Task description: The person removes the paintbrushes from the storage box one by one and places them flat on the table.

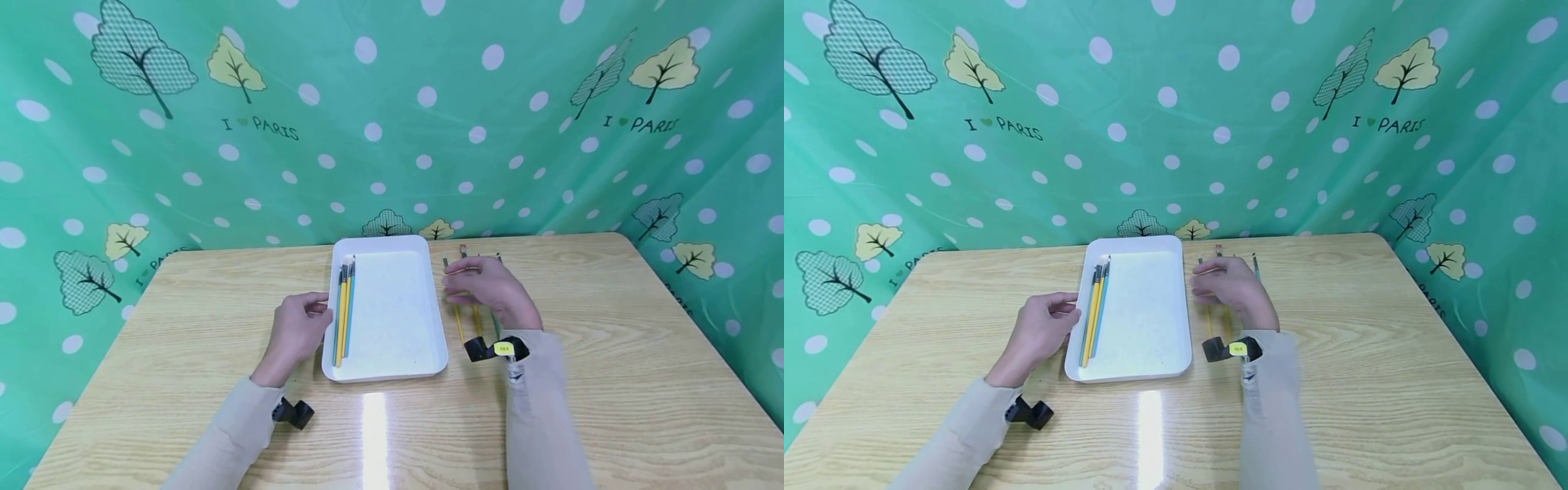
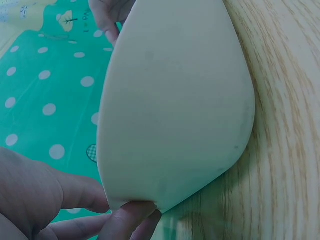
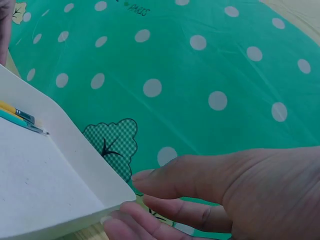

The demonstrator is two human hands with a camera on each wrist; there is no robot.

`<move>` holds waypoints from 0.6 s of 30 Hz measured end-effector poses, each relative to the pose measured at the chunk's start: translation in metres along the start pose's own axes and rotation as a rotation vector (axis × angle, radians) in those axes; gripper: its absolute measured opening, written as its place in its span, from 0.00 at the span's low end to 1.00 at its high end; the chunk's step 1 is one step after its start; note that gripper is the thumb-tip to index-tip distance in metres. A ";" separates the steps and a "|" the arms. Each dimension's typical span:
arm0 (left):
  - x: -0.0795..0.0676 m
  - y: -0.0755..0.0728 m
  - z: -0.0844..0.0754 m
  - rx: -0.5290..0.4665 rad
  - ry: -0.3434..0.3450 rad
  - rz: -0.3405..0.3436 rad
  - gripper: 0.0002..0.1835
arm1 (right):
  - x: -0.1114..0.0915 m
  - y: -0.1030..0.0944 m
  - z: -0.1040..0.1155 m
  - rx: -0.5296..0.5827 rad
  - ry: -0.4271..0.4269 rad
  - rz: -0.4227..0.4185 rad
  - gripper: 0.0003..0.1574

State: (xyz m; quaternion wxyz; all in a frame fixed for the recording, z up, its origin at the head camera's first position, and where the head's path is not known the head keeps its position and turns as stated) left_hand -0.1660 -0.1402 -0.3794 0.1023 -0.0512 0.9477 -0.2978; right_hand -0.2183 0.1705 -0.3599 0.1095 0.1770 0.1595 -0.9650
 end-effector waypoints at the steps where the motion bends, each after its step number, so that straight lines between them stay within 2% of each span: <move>1: 0.000 0.000 0.000 0.001 0.001 0.001 0.21 | 0.001 0.002 0.001 0.004 0.002 0.002 0.27; 9: 0.000 0.000 0.000 -0.010 0.005 0.003 0.21 | 0.000 0.016 0.009 -0.007 -0.017 0.023 0.26; 18: 0.000 0.000 0.001 -0.013 -0.005 0.007 0.21 | 0.002 0.028 0.014 0.030 -0.029 0.039 0.26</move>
Point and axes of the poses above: each hand's wrist, its own x-axis towards the middle knuckle, its own y-axis out of the palm, z = x × y, the point moved 4 cm from there along x, towards the middle knuckle, and after that the axes turned 4 degrees about -x, right-handed, at the moved point
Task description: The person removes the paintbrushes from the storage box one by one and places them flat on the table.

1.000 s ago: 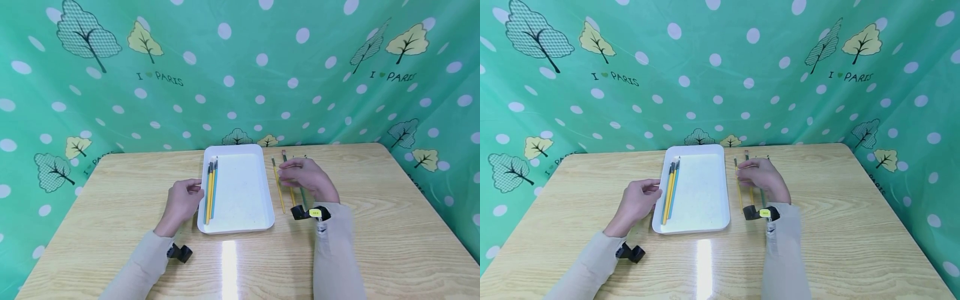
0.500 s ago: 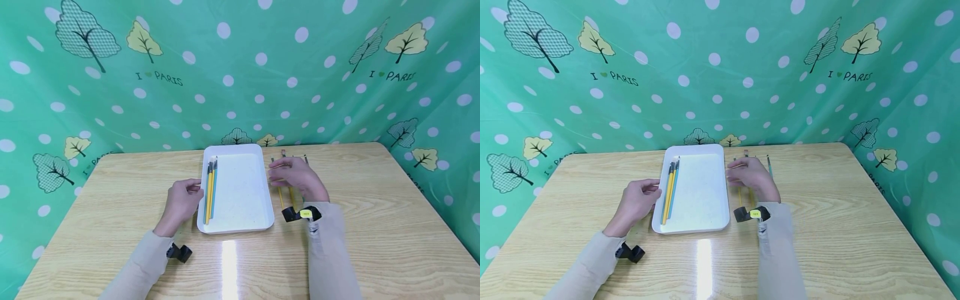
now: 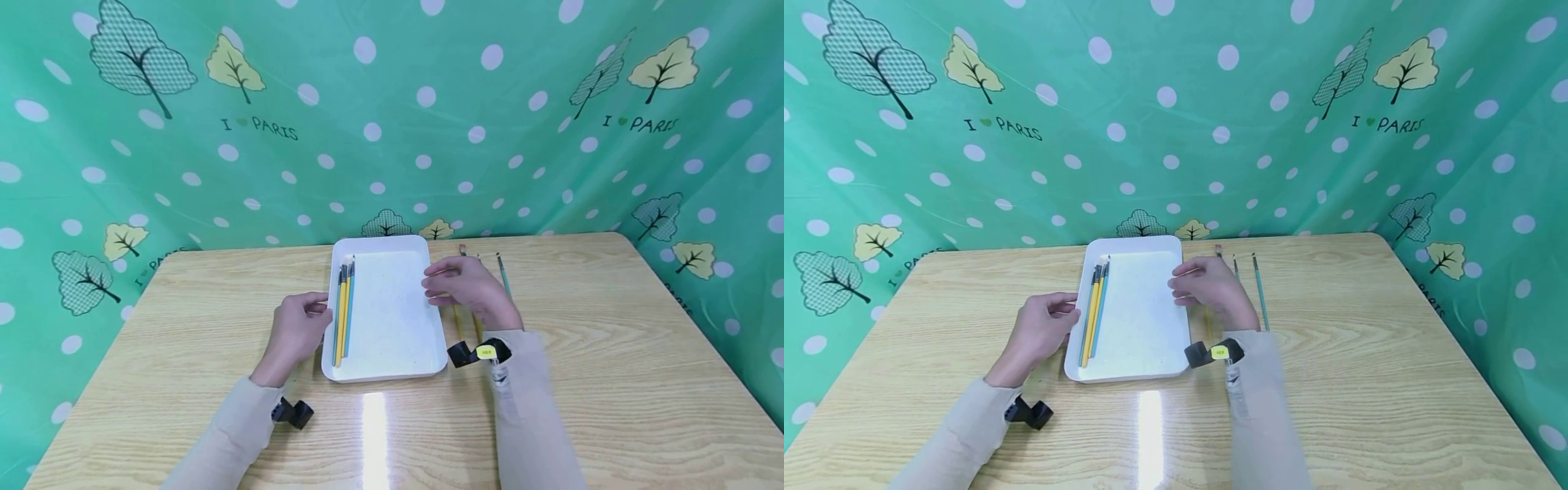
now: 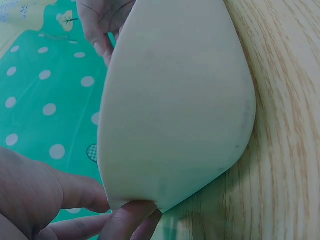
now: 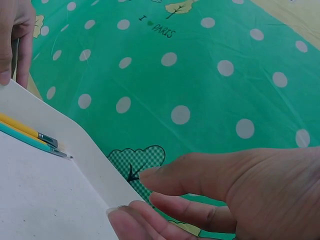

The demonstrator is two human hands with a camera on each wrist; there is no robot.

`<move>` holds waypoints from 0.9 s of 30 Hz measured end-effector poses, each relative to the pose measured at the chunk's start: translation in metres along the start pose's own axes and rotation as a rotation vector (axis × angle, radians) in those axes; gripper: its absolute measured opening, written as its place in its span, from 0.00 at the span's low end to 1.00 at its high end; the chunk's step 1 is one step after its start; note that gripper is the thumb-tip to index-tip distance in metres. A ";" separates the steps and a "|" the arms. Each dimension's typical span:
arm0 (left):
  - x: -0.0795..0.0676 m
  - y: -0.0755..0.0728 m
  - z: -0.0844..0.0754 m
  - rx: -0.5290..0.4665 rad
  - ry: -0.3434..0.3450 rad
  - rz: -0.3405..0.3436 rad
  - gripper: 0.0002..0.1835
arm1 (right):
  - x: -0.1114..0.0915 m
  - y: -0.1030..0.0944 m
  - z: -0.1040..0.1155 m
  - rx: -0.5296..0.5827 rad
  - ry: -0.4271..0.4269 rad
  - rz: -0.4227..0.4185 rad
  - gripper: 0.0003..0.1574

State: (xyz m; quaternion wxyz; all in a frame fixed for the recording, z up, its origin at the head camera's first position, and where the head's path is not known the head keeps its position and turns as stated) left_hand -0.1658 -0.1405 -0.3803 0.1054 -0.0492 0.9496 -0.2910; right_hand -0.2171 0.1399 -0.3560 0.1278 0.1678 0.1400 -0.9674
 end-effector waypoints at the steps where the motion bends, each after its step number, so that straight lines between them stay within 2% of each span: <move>1: 0.000 0.000 0.000 -0.001 -0.003 0.001 0.21 | 0.000 0.001 0.000 0.005 -0.009 0.001 0.25; 6: 0.000 0.000 0.000 -0.009 -0.001 0.004 0.21 | 0.002 0.009 0.002 0.011 -0.035 -0.004 0.24; 13: 0.001 0.001 0.000 -0.020 0.005 0.006 0.20 | 0.001 0.019 0.005 -0.009 -0.016 -0.014 0.23; 20: 0.002 0.002 0.000 -0.017 0.008 0.013 0.21 | 0.003 0.026 0.004 0.029 -0.023 -0.009 0.20; 27: 0.002 0.001 0.001 -0.023 -0.013 0.017 0.21 | 0.006 0.033 0.006 0.013 -0.019 -0.007 0.20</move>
Point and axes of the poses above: each hand's wrist, its own x-axis towards the middle knuckle, its own y-axis out of the palm, z = x × y, the point moved 4 cm from there along x, towards the middle knuckle, and after that the axes turned 4 degrees about -x, right-handed, at the moved point
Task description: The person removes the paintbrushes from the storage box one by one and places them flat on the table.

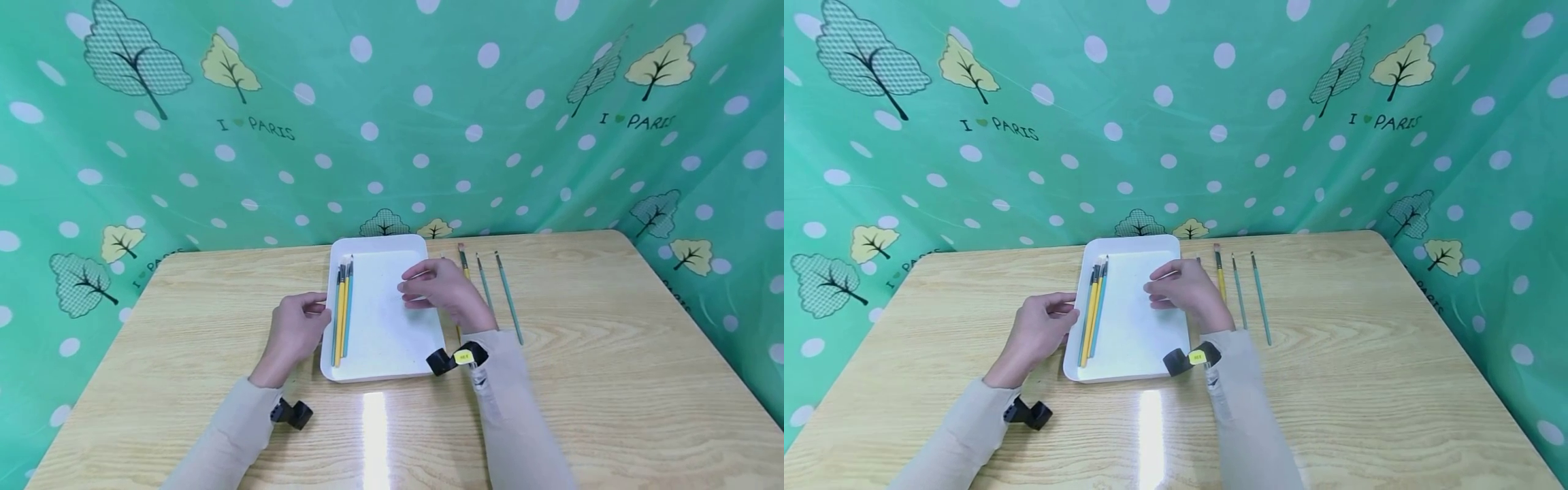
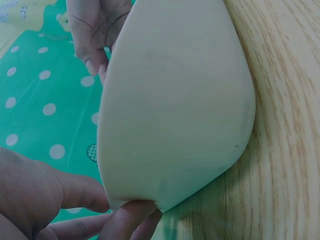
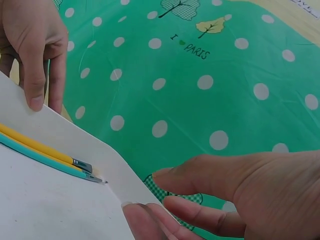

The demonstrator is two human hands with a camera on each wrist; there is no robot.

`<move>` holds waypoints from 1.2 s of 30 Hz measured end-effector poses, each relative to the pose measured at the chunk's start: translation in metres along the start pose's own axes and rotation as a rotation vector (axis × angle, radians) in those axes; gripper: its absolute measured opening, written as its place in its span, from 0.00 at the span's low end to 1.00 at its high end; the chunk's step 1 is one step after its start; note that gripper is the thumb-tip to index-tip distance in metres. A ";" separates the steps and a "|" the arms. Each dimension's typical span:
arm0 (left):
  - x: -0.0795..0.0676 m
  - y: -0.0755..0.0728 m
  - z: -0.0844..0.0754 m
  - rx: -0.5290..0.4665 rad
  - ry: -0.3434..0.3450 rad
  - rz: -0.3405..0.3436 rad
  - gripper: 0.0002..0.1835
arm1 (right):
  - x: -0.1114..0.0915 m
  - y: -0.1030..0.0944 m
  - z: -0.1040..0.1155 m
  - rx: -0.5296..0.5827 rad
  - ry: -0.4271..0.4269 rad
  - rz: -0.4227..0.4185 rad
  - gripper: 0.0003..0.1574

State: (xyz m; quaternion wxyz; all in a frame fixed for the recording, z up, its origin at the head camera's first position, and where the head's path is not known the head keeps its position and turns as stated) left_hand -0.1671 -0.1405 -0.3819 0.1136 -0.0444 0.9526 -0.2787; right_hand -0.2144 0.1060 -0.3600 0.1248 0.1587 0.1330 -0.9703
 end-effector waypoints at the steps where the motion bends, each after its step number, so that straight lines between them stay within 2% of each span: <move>1: 0.000 0.000 0.000 -0.002 0.001 -0.001 0.21 | 0.000 0.001 0.000 -0.003 0.005 0.000 0.20; 7: 0.000 -0.001 0.000 0.004 0.013 -0.006 0.21 | 0.001 0.010 0.001 -0.023 0.035 -0.001 0.21; 19: 0.000 0.000 0.001 0.003 0.014 -0.009 0.21 | 0.003 0.031 0.000 -0.040 0.034 -0.007 0.23; 36: -0.001 -0.001 -0.001 0.007 0.021 -0.010 0.21 | 0.007 0.053 -0.002 -0.058 0.063 -0.030 0.19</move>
Point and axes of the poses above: each hand's wrist, its own x-axis towards the middle knuckle, its own y-axis out of the palm, z = x × y, the point moved 4 cm from there along x, towards the middle knuckle, and after that the axes turned 4 degrees about -x, right-handed, at the moved point
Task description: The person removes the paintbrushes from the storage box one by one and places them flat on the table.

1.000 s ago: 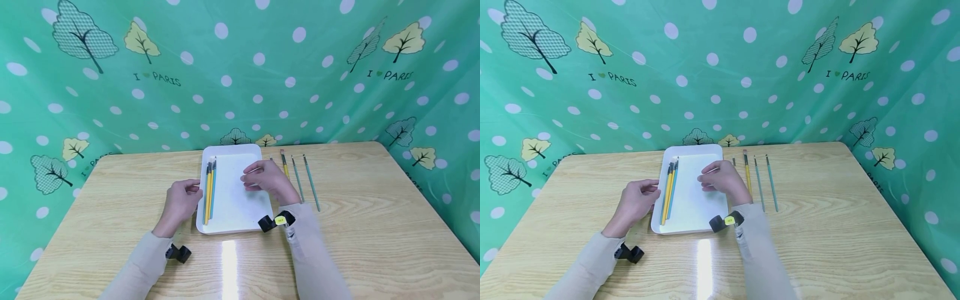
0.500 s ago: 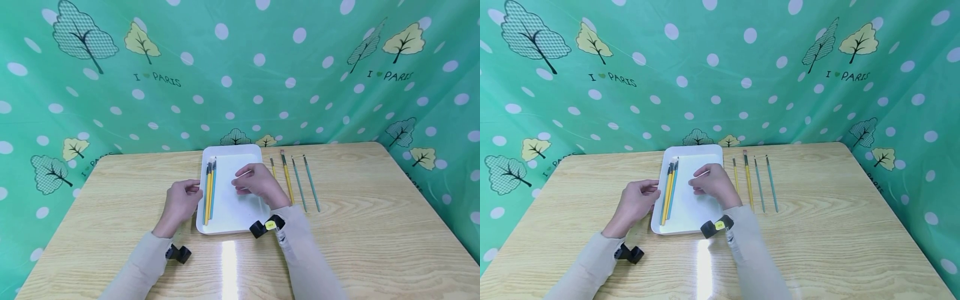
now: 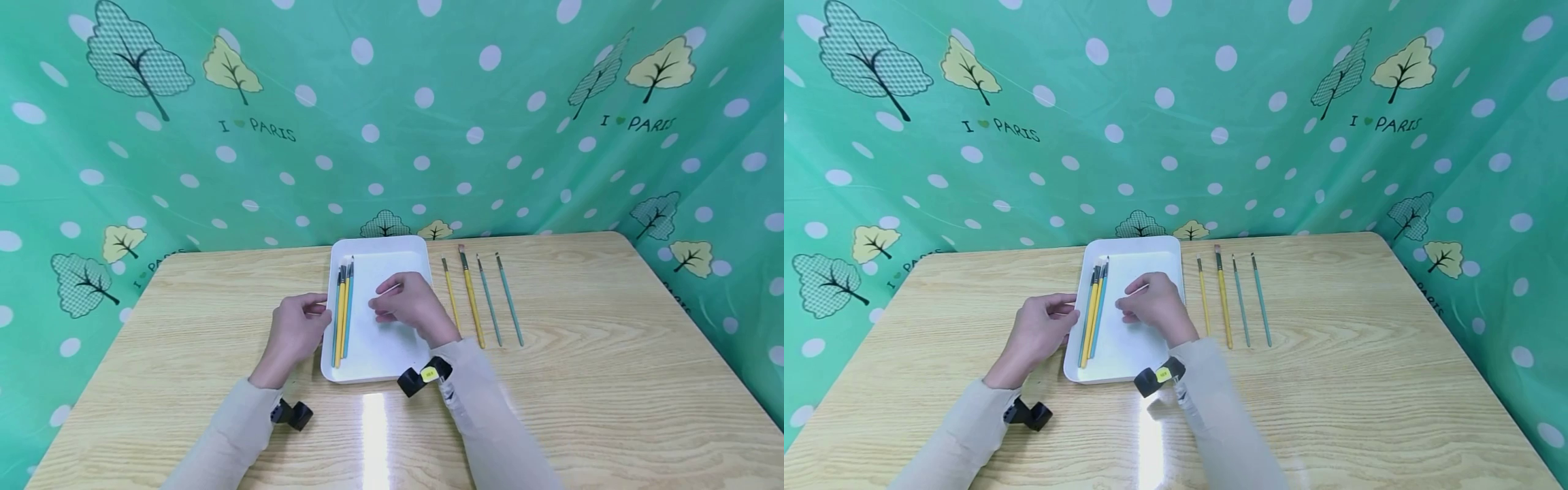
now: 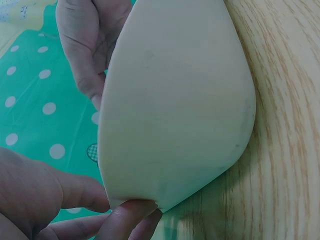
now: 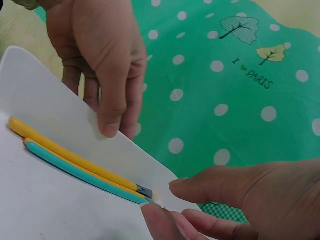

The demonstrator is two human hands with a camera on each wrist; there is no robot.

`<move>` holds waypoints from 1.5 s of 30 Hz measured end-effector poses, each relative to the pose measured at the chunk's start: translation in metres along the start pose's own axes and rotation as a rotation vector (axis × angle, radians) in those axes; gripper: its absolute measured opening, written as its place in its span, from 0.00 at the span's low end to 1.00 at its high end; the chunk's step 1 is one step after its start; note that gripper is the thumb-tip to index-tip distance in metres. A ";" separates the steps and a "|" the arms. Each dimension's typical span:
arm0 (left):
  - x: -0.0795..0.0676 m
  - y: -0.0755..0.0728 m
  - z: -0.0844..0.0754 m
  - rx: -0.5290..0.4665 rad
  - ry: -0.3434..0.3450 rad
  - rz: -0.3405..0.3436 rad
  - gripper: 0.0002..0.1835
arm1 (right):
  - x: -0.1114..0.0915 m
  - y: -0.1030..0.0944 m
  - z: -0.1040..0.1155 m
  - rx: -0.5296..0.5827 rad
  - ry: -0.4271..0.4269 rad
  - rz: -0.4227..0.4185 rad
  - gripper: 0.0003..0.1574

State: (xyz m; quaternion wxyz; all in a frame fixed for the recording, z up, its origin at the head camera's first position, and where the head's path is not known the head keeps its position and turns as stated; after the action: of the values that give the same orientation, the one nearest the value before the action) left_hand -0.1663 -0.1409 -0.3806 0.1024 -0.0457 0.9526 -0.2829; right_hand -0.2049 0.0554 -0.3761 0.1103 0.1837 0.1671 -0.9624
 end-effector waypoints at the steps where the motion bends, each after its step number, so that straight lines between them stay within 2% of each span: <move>1: 0.000 0.000 0.000 -0.001 -0.001 0.001 0.21 | 0.000 0.002 0.000 -0.004 0.001 0.001 0.19; 13: 0.000 0.001 0.000 -0.005 -0.026 0.019 0.22 | -0.003 0.019 0.001 -0.077 0.007 -0.006 0.19; 26: 0.001 -0.001 0.000 -0.003 -0.021 0.022 0.22 | 0.004 0.037 0.001 -0.181 -0.045 -0.062 0.18; 34: 0.001 -0.001 0.001 -0.002 -0.013 0.023 0.22 | 0.003 0.047 0.002 -0.232 -0.060 -0.063 0.16; 40: 0.001 -0.001 0.000 -0.009 -0.004 0.024 0.21 | 0.004 0.052 0.001 -0.311 -0.049 -0.082 0.16; 45: 0.000 -0.001 0.000 -0.008 -0.008 0.023 0.22 | 0.004 0.054 0.002 -0.375 -0.077 -0.111 0.17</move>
State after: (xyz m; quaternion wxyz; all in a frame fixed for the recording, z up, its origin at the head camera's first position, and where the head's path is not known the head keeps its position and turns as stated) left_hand -0.1666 -0.1419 -0.3803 0.1094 -0.0362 0.9537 -0.2777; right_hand -0.1942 0.0042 -0.3914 0.0959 0.1136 0.3491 -0.9252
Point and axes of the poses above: each hand's wrist, its own x-axis towards the middle knuckle, its own y-axis out of the palm, z = x × y, the point moved 4 cm from there along x, towards the middle knuckle, and after that the axes turned 4 degrees about -x, right-handed, at the moved point
